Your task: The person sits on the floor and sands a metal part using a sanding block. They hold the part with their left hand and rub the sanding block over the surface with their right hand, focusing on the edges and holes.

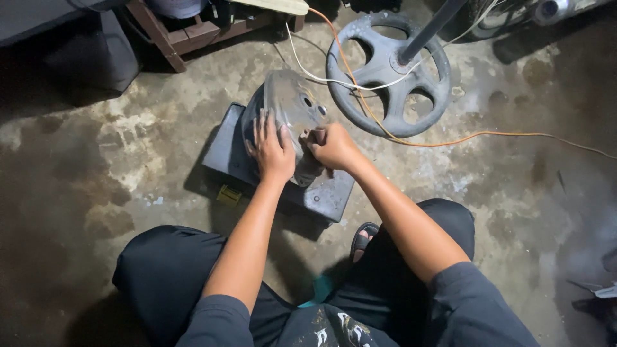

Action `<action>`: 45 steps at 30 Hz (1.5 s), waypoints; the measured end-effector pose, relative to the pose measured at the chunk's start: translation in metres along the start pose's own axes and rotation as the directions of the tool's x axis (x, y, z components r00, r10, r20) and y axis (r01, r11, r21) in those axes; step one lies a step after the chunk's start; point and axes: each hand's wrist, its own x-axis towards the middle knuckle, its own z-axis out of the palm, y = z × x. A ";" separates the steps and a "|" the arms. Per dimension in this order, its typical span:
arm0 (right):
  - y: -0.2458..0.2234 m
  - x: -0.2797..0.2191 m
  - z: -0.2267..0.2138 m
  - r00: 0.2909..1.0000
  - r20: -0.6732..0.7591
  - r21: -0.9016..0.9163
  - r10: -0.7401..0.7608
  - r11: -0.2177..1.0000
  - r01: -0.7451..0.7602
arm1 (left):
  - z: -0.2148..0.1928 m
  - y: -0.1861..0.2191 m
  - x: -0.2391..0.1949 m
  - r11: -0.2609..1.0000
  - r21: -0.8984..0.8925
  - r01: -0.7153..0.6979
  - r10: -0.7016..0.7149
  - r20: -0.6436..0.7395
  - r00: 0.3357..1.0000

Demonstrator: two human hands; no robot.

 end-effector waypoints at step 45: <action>0.029 0.026 0.055 0.912 -0.407 0.088 -0.053 0.991 0.097 | 0.017 -0.013 -0.003 0.996 0.077 -0.034 0.038 -0.059 0.998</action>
